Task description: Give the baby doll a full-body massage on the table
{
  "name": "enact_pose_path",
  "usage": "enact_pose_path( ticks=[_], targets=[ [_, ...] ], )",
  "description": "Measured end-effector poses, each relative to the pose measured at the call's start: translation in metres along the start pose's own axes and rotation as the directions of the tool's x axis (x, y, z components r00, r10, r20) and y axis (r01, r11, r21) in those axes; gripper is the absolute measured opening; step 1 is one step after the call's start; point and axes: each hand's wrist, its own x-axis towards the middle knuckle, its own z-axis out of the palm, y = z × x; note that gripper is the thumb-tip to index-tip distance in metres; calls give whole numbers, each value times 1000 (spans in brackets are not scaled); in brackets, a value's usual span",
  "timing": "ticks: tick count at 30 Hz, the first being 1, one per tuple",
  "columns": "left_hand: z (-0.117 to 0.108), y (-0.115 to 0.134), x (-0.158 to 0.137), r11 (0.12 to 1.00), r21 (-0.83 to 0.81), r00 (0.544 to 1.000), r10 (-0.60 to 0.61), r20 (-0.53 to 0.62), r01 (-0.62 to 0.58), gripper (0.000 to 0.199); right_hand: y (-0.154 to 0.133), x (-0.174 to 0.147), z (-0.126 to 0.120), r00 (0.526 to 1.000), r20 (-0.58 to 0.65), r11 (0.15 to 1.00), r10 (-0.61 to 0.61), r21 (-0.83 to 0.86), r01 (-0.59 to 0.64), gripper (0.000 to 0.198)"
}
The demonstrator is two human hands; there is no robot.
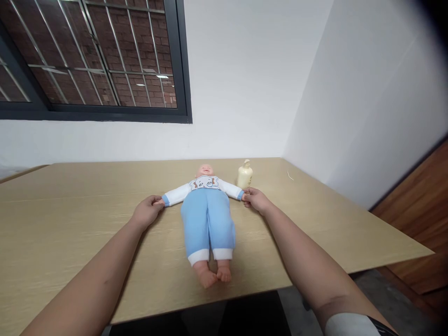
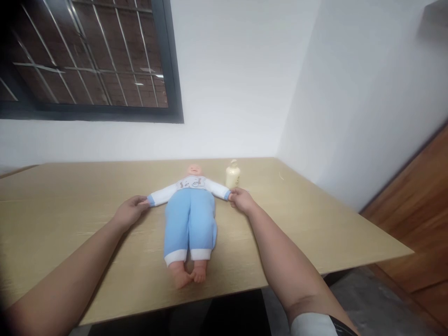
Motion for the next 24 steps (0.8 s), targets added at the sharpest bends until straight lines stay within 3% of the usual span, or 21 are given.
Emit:
enact_pose_path(
  ticks=[11,16,22,24],
  targets=[
    [-1,10,-6,994,-107,1000,-18,12,19,26,7,8,-6,991,-128,992,-31,-128,15,16],
    [0,7,-5,982,-190,999,-8,40,16,28,6,8,-5,990,-140,997,12,-71,-22,20],
    [-2,5,-3,996,-84,997,-32,-76,26,59,2,2,-4,994,-107,999,17,51,-11,46],
    [-4,7,-6,994,-112,999,-22,-40,17,61,1,1,-3,994,-107,996,0,93,10,47]
  ],
)
